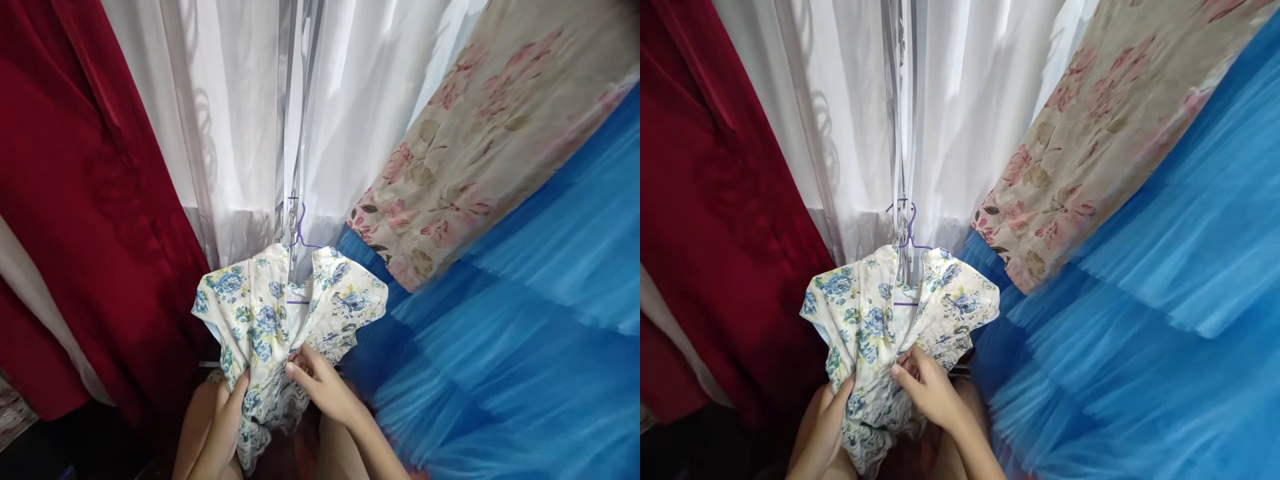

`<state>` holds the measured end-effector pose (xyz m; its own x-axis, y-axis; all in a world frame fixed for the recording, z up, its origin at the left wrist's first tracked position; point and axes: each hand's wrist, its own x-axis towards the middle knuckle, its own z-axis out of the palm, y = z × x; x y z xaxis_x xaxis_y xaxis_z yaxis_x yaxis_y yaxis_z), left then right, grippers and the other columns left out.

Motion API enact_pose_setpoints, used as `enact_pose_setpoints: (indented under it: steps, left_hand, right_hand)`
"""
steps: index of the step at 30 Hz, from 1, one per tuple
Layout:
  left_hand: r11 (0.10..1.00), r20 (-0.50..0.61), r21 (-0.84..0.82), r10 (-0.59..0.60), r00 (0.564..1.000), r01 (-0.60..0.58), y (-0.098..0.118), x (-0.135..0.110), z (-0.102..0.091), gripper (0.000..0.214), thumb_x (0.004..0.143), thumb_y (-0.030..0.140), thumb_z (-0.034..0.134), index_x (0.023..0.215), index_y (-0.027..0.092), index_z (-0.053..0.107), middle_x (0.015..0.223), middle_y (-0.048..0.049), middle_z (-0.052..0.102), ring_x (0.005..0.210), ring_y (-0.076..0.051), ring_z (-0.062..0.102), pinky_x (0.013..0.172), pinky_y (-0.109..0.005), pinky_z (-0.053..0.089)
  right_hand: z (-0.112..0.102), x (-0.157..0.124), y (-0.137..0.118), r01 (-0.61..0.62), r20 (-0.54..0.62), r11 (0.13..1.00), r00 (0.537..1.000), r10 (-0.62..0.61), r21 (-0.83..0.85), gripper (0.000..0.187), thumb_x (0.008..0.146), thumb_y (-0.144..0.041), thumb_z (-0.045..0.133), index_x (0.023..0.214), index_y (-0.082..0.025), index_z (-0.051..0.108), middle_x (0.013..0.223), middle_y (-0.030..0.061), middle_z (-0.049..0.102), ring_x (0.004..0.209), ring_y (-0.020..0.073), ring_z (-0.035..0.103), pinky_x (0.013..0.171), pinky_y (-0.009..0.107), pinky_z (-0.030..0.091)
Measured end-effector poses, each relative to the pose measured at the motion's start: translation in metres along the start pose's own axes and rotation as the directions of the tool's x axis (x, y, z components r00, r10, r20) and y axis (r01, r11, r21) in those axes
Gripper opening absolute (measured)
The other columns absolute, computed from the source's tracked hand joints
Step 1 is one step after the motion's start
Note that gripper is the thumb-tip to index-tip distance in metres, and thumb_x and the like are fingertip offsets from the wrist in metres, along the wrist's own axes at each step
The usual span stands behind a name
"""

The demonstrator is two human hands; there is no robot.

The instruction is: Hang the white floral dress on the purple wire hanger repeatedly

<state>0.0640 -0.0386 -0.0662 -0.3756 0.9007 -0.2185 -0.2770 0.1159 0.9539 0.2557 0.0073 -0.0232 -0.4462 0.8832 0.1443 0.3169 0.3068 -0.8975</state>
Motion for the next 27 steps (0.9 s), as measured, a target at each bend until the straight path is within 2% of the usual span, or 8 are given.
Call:
enact_pose_setpoints:
  steps: [3, 6, 9, 10, 12, 16, 22, 27]
  left_hand:
    - [0.997, 0.056, -0.063, -0.046, 0.997, 0.05, 0.004, -0.005, 0.002, 0.039, 0.082, 0.043, 0.062, 0.117, 0.024, 0.062, 0.125, -0.0075, 0.067, 0.129, -0.029, 0.055, 0.103, -0.037, 0.049]
    - [0.996, -0.051, -0.035, 0.081, 0.995, -0.083, -0.012, -0.008, -0.002, 0.049, 0.085, 0.045, 0.061, 0.129, 0.026, 0.051, 0.134, -0.0092, 0.06, 0.132, -0.029, 0.052, 0.109, -0.04, 0.044]
    - [0.927, -0.301, 0.184, 0.369, 0.879, -0.326, -0.036, -0.012, -0.005, 0.062, 0.081, 0.045, 0.066, 0.137, 0.034, 0.042, 0.145, -0.008, 0.049, 0.136, -0.032, 0.046, 0.112, -0.046, 0.04]
    - [0.884, -0.297, 0.272, 0.452, 0.841, -0.38, -0.043, -0.014, -0.004, 0.059, 0.08, 0.045, 0.068, 0.134, 0.037, 0.045, 0.143, -0.007, 0.05, 0.136, -0.033, 0.046, 0.112, -0.046, 0.041]
    - [0.812, -0.102, 0.376, 0.516, 0.851, -0.447, -0.05, -0.016, 0.001, 0.047, 0.08, 0.041, 0.068, 0.124, 0.036, 0.056, 0.132, -0.0073, 0.058, 0.13, -0.033, 0.051, 0.109, -0.047, 0.043]
    - [0.771, 0.37, 0.379, 0.381, 0.847, -0.512, -0.046, -0.014, 0.023, 0.021, 0.088, 0.031, 0.057, 0.108, 0.026, 0.063, 0.108, -0.009, 0.068, 0.107, -0.028, 0.064, 0.095, -0.042, 0.049]
    - [0.632, 0.531, 0.445, 0.384, 0.755, -0.634, -0.027, -0.015, 0.052, 0.003, 0.087, 0.022, 0.054, 0.084, 0.024, 0.055, 0.085, -0.0067, 0.065, 0.086, -0.025, 0.063, 0.079, -0.035, 0.047]
    - [0.392, 0.621, 0.652, 0.214, 0.754, -0.649, -0.004, -0.021, 0.061, 0.015, 0.074, 0.007, 0.052, 0.079, 0.021, 0.053, 0.078, -0.0055, 0.064, 0.079, -0.025, 0.063, 0.073, -0.033, 0.042]
  right_hand:
    - [0.0, 0.019, -0.011, -0.001, 0.086, 1.0, 0.996, -0.001, 0.024, 0.036, 0.098, -0.046, 0.048, 0.078, -0.018, 0.058, 0.069, 0.0017, 0.066, 0.065, 0.017, 0.06, 0.068, 0.029, 0.045]
    - [0.008, 0.02, -0.006, -0.012, 0.063, 0.984, 0.998, 0.001, 0.18, 0.04, 0.097, -0.05, 0.049, 0.074, -0.018, 0.058, 0.061, 0.0, 0.062, 0.058, 0.0147, 0.054, 0.061, 0.027, 0.04]
    - [0.023, 0.003, 0.012, -0.083, -0.037, 0.926, 0.994, 0.104, 0.369, 0.043, 0.091, -0.057, 0.056, 0.07, -0.019, 0.055, 0.051, -0.0023, 0.055, 0.048, 0.0118, 0.042, 0.051, 0.025, 0.03]
    - [0.028, -0.005, 0.016, -0.099, -0.069, 0.904, 0.988, 0.14, 0.416, 0.044, 0.089, -0.058, 0.058, 0.067, -0.019, 0.053, 0.049, -0.003, 0.053, 0.045, 0.0109, 0.038, 0.049, 0.024, 0.027]
    - [0.036, -0.019, 0.017, -0.119, -0.096, 0.864, 0.977, 0.189, 0.488, 0.046, 0.086, -0.058, 0.062, 0.064, -0.02, 0.05, 0.046, -0.0043, 0.049, 0.043, 0.0095, 0.035, 0.047, 0.024, 0.024]
    - [0.039, -0.035, 0.0, -0.171, -0.052, 0.81, 0.969, 0.241, 0.561, 0.047, 0.082, -0.059, 0.065, 0.064, -0.019, 0.052, 0.043, -0.005, 0.048, 0.038, 0.0076, 0.034, 0.045, 0.023, 0.024]
    - [-0.004, -0.029, -0.009, -0.22, -0.04, 0.803, 0.956, 0.289, 0.554, 0.035, 0.082, -0.048, 0.069, 0.073, -0.014, 0.064, 0.043, -0.0039, 0.052, 0.037, 0.0068, 0.034, 0.043, 0.021, 0.02]
    - [-0.052, 0.032, -0.04, -0.111, -0.167, 0.856, 0.96, 0.223, 0.505, 0.031, 0.078, -0.044, 0.071, 0.071, -0.013, 0.069, 0.042, -0.0052, 0.046, 0.039, 0.0068, 0.028, 0.041, 0.023, 0.016]
